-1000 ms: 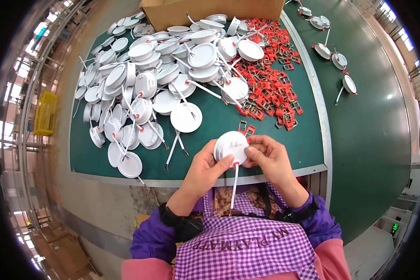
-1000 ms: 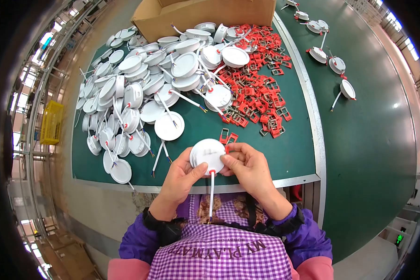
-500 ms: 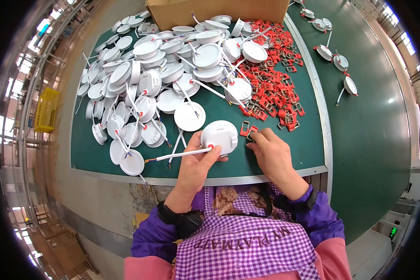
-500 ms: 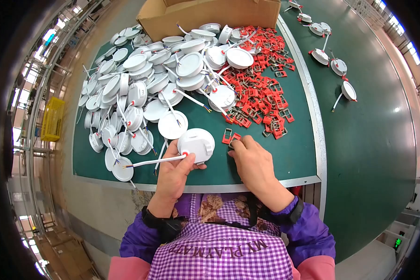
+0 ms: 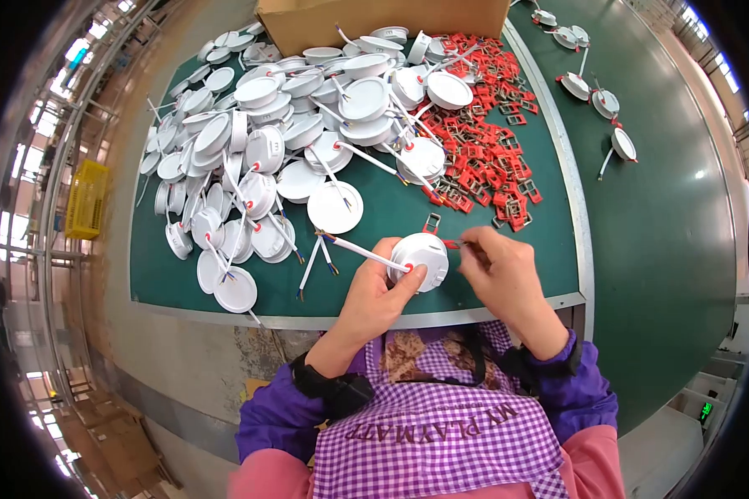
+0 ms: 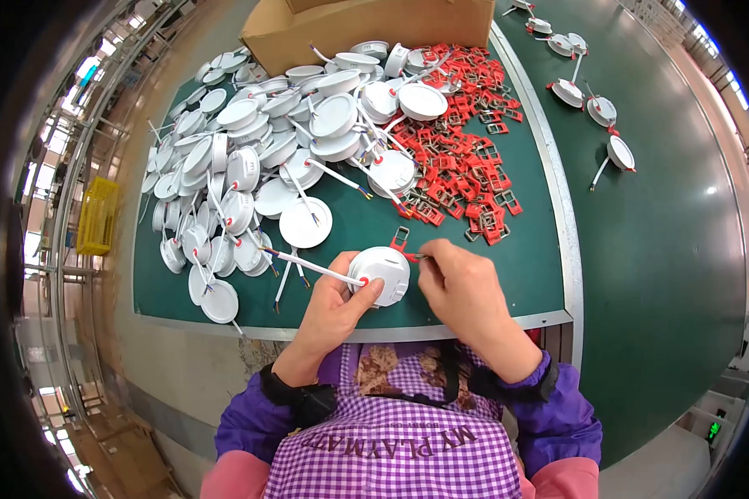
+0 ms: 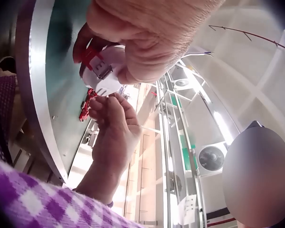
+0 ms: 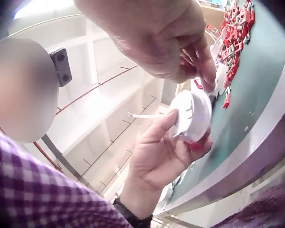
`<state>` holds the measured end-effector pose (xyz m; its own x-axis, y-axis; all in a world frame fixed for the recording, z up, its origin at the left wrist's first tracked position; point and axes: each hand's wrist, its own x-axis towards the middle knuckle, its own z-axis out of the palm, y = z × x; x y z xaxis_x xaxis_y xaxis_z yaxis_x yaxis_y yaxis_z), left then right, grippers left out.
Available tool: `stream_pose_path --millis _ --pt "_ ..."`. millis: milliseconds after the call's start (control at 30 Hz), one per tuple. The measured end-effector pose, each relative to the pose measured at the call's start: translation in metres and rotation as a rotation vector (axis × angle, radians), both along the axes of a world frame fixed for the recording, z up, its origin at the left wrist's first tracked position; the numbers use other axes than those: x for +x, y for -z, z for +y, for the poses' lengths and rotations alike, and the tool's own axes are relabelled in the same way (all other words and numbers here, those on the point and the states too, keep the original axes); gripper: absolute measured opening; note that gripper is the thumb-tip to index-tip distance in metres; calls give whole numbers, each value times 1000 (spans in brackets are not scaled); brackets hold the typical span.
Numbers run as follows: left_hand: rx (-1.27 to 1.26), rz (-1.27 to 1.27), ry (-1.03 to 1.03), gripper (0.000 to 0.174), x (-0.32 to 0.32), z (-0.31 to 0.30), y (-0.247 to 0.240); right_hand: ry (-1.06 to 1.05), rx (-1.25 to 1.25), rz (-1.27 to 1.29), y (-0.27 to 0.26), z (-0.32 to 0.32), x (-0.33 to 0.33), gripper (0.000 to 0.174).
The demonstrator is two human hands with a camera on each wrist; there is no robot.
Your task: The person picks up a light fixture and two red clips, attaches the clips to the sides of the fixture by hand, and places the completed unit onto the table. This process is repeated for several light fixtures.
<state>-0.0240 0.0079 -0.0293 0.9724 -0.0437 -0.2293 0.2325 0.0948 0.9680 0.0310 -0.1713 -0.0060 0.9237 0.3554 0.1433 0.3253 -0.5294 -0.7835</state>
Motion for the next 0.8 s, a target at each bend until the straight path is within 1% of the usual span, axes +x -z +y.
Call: stream_pose_path --millis 33,133,167,233,267,333,400,433,500,633,700,733,800 --pt "1 0 7 30 1 -2 1 4 39 45 -4 1 -3 12" --pt "19 -35 -4 30 1 -7 2 -10 112 61 -4 1 -8 12" --pt "62 -53 -21 30 1 -8 -1 -13 116 63 -4 1 -8 12" --pt "106 -69 -38 31 1 -10 -2 51 255 229 -5 -1 -10 12" --pt "117 -93 -29 31 2 -10 -1 52 256 229 -5 -1 -11 12" --pt "128 -118 -17 32 4 -11 -2 -26 144 30 -4 1 -16 11" --pt "212 -133 5 32 5 -12 -7 -30 111 -5 -2 1 -19 13" --pt "213 -132 5 32 5 -13 -10 -35 77 -39 -1 1 -21 14" --pt "269 -112 56 31 5 -14 -15 -38 61 -63 3 1 -23 16" --pt "253 -106 83 30 6 -12 -11 -66 -8 -117 3 -2 -22 21" --pt "321 -154 153 30 8 -9 -13 -67 -2 -124 5 -3 -23 22" --pt "321 -153 152 30 9 -7 -13 -67 4 -131 6 -2 -23 23" --pt "337 -143 224 30 10 -4 -11 -65 31 -115 6 -1 -26 22"
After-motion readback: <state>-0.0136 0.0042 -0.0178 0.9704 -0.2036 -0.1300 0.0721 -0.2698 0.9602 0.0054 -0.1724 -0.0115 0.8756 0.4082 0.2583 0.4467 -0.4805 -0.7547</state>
